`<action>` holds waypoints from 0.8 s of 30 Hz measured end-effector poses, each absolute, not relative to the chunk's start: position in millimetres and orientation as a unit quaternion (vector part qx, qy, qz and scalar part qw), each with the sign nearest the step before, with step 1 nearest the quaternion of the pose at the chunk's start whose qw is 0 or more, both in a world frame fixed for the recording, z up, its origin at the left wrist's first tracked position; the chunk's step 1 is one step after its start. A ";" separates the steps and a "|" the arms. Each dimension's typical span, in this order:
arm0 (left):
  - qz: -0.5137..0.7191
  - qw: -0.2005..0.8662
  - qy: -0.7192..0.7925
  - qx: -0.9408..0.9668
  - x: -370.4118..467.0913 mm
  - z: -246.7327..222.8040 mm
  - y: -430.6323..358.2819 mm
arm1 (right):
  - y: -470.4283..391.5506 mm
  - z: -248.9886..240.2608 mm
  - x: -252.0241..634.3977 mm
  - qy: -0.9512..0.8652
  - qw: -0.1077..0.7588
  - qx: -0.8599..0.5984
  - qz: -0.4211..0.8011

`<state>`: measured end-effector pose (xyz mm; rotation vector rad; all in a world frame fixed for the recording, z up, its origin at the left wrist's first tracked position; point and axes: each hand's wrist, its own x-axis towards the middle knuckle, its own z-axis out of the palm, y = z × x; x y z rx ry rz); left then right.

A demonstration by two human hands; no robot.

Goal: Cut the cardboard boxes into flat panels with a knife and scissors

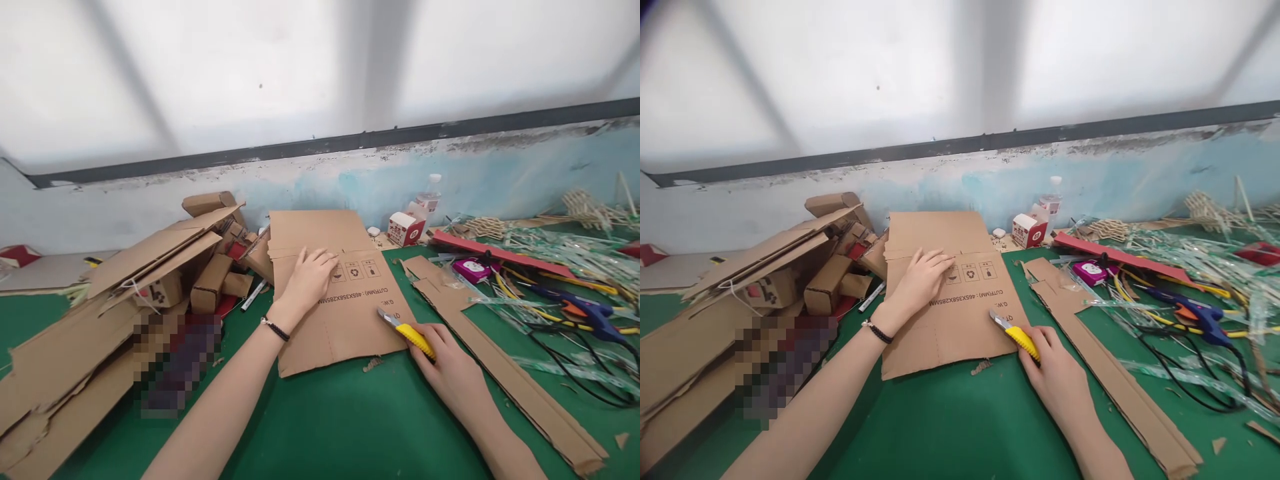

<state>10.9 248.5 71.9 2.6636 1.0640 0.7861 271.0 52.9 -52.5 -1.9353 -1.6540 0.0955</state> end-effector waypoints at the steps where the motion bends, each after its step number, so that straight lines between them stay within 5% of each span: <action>1: 0.258 0.077 0.360 0.893 9.9 72.9 246.3 | 53.0 -52.3 271.5 -0.622 0.292 -0.725 0.038; 11: 0.235 -0.006 0.446 0.864 0.7 97.0 233.5 | 54.2 -55.5 276.5 -0.627 0.283 -0.725 0.045; 19: 0.399 0.214 0.396 0.799 -66.2 120.0 132.2 | 53.4 -51.5 276.4 -0.630 0.286 -0.721 0.043; 24: 0.491 0.233 0.433 0.719 -95.9 116.4 110.1 | 51.1 -46.6 278.2 -0.629 0.279 -0.725 0.040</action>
